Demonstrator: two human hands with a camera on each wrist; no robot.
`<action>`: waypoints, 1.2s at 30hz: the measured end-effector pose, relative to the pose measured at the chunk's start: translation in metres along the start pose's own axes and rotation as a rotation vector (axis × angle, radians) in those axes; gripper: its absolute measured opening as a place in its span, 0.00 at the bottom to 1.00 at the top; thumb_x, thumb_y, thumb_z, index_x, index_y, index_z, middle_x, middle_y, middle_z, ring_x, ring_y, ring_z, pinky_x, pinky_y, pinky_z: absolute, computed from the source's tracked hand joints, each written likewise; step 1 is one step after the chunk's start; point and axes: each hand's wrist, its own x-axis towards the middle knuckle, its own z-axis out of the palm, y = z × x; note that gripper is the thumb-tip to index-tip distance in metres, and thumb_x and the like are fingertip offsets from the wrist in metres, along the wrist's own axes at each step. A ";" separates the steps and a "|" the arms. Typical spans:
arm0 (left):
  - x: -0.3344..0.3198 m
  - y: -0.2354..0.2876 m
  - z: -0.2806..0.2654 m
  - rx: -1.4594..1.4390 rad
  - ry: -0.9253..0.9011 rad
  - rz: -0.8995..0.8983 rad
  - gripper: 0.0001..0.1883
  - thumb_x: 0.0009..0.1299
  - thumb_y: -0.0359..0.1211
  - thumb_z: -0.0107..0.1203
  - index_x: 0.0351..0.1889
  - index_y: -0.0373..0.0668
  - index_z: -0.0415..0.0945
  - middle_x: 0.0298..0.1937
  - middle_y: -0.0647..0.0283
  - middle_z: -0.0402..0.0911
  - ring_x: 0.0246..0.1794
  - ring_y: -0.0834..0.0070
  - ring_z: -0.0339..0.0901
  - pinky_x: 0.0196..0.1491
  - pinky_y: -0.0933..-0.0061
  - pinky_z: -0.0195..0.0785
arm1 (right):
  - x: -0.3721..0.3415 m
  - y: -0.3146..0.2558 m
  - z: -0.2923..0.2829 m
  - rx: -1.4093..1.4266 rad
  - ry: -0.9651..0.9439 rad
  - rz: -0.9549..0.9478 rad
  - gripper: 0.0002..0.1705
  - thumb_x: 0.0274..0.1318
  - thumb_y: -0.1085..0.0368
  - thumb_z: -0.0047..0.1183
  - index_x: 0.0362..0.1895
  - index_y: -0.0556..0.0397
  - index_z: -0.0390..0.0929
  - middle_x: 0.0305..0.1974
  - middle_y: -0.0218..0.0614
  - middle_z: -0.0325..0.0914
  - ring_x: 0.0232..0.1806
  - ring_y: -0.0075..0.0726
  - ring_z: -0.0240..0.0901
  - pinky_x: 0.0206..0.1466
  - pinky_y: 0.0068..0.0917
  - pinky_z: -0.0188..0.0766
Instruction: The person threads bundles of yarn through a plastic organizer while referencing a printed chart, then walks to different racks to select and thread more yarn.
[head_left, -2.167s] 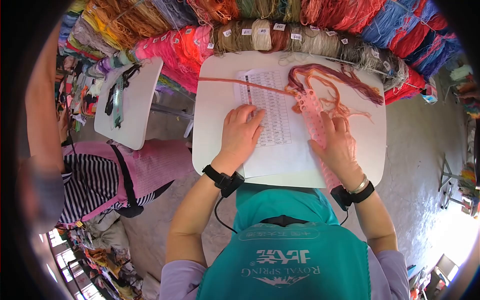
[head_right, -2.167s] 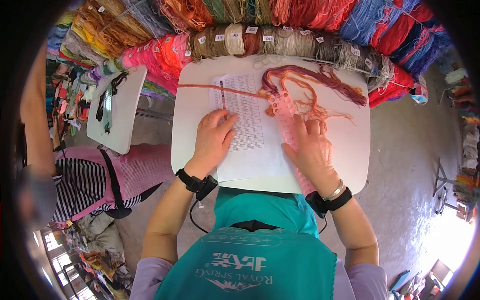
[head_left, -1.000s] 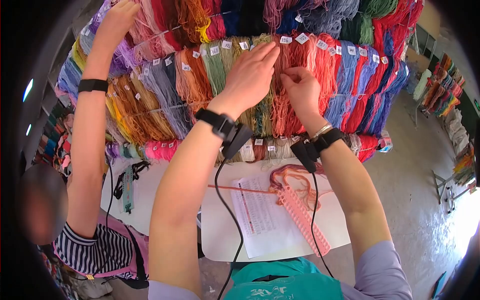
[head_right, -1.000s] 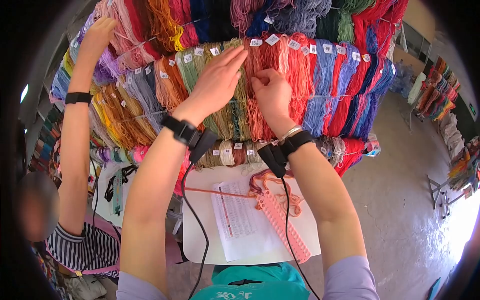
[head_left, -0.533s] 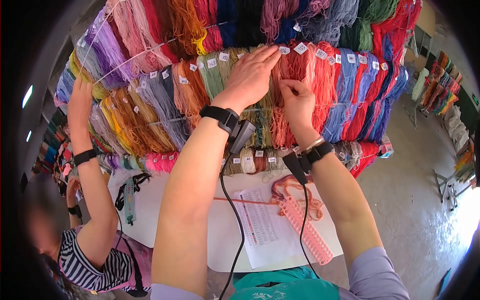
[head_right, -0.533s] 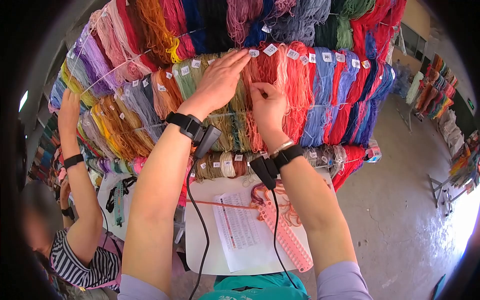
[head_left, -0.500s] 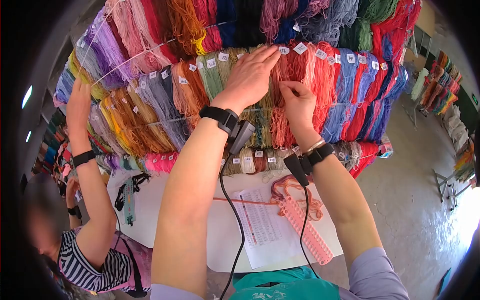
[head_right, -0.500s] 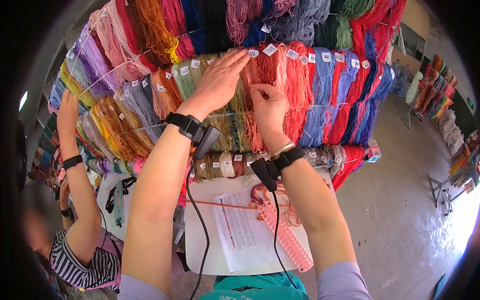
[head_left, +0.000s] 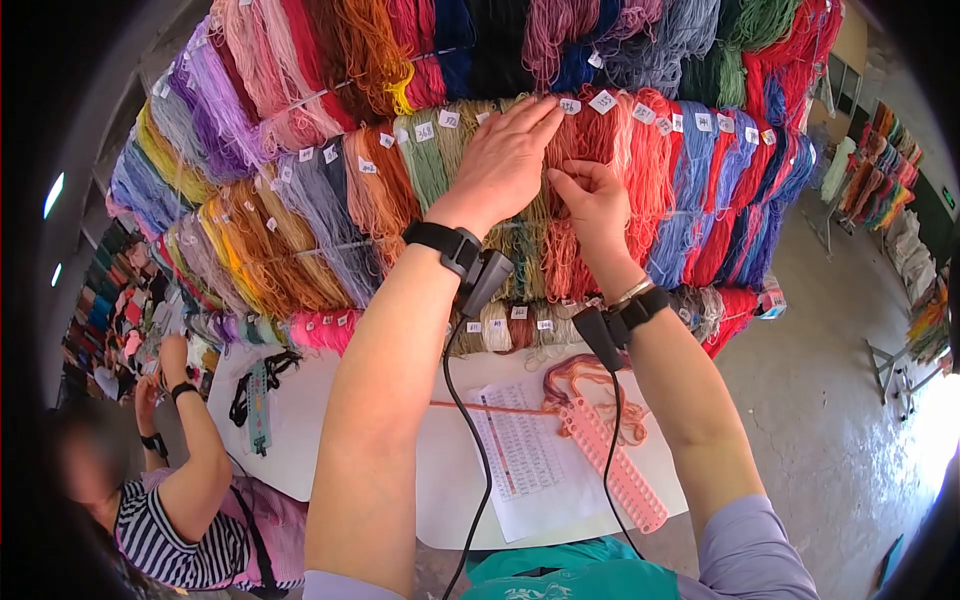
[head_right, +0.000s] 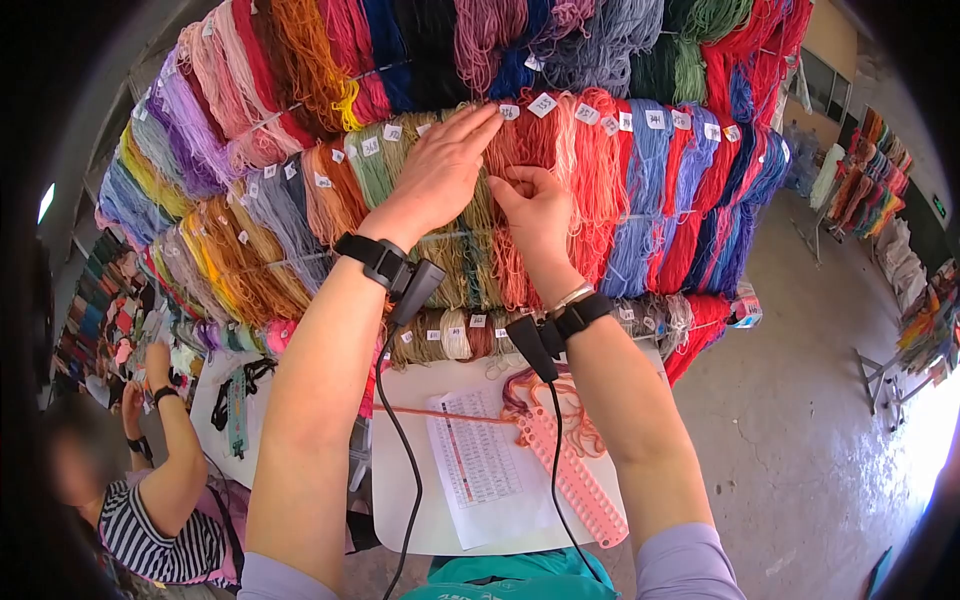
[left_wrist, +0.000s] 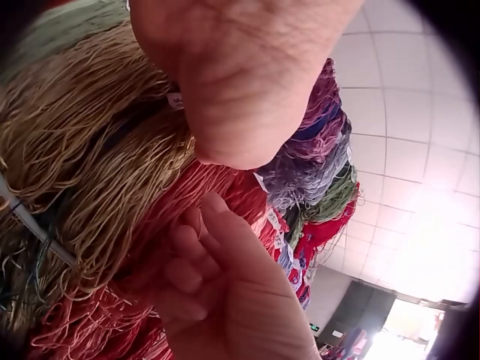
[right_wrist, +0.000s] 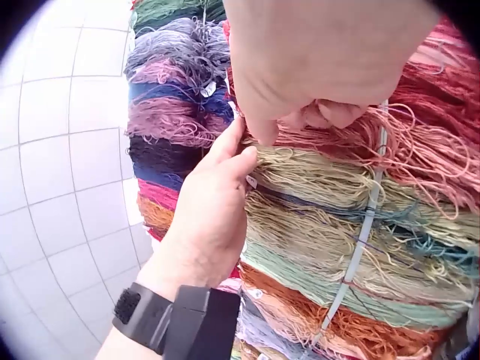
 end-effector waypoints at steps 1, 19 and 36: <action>0.000 0.000 0.000 0.000 -0.001 -0.001 0.30 0.74 0.28 0.44 0.76 0.46 0.58 0.79 0.64 0.56 0.79 0.66 0.52 0.79 0.58 0.45 | 0.000 0.002 0.001 -0.028 0.016 0.006 0.10 0.58 0.66 0.64 0.40 0.59 0.82 0.27 0.27 0.79 0.22 0.16 0.65 0.24 0.19 0.62; -0.001 0.002 0.000 0.001 0.013 0.008 0.30 0.74 0.27 0.45 0.75 0.44 0.59 0.78 0.62 0.58 0.78 0.65 0.52 0.78 0.59 0.46 | -0.011 -0.012 -0.017 0.530 -0.043 0.284 0.02 0.60 0.71 0.59 0.33 0.51 0.82 0.23 0.19 0.73 0.20 0.13 0.59 0.21 0.15 0.53; -0.001 0.003 0.000 -0.023 -0.001 -0.009 0.30 0.74 0.27 0.46 0.75 0.44 0.58 0.78 0.62 0.56 0.79 0.65 0.51 0.79 0.59 0.45 | -0.008 -0.007 -0.012 0.318 -0.044 0.244 0.09 0.60 0.69 0.61 0.44 0.57 0.82 0.33 0.27 0.82 0.25 0.13 0.66 0.26 0.14 0.61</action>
